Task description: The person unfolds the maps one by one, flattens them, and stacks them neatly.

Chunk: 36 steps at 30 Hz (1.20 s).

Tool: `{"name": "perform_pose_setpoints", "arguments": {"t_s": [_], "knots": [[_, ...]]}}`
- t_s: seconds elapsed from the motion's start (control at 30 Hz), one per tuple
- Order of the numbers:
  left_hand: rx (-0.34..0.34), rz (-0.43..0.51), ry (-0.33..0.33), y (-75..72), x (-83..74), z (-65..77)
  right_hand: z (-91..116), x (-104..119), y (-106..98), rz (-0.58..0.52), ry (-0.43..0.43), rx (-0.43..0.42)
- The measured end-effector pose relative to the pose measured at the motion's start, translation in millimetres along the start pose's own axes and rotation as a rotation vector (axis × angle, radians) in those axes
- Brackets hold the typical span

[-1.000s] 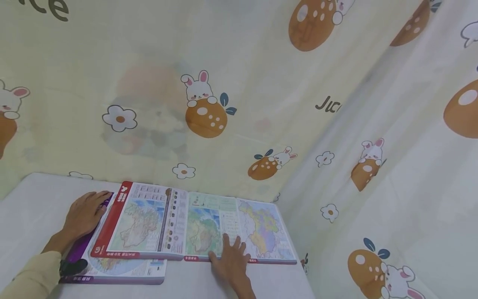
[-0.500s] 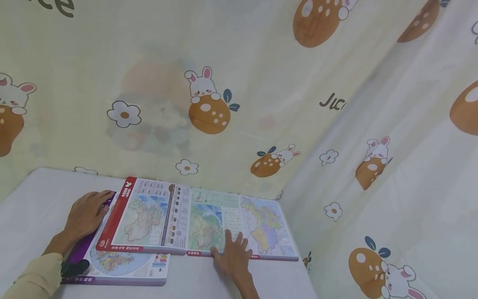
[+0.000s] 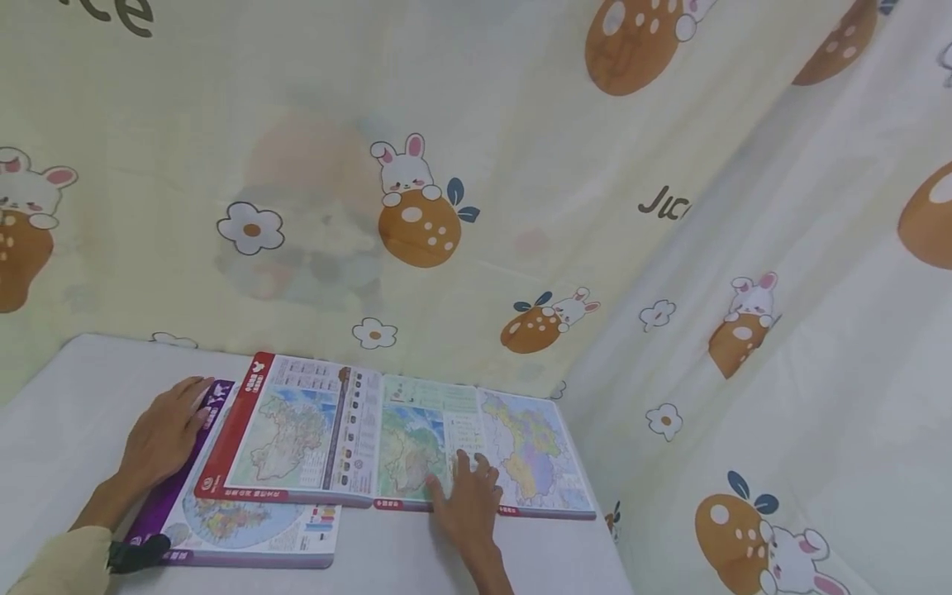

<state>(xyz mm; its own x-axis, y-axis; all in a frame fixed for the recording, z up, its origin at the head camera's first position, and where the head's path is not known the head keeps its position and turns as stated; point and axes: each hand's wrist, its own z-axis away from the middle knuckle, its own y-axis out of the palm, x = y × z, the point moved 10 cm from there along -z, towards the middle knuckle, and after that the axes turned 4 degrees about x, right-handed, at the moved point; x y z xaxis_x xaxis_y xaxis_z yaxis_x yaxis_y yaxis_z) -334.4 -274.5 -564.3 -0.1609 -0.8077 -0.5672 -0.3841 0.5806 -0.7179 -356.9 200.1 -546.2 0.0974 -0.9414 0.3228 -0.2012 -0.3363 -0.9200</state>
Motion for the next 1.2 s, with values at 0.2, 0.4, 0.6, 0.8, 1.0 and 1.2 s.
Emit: {"name": "perform_pose_setpoints", "arguments": {"t_s": [0.2,0.4,0.6,0.8,1.0,1.2], "knots": [[0.063,-0.075,-0.148,-14.6,-23.2,24.0,14.7,36.2,-5.9,-0.31,0.064,0.033],[0.227,-0.115,-0.3,-3.8,-43.4,42.2,35.2,74.6,13.3,-0.431,0.073,0.125],[0.231,-0.076,-0.391,-0.1,-54.3,49.9,55.7,90.9,27.6,-0.492,0.185,0.127],[0.227,0.006,-0.426,-0.5,-40.3,51.0,66.3,95.7,28.6,-0.487,0.27,0.086],[0.252,0.105,-0.437,-2.8,-19.3,46.4,66.4,86.8,40.4,-0.507,0.354,0.164],[0.34,0.161,-0.496,-3.6,-2.7,53.1,66.8,81.4,46.1,-0.562,0.348,0.15]]}}
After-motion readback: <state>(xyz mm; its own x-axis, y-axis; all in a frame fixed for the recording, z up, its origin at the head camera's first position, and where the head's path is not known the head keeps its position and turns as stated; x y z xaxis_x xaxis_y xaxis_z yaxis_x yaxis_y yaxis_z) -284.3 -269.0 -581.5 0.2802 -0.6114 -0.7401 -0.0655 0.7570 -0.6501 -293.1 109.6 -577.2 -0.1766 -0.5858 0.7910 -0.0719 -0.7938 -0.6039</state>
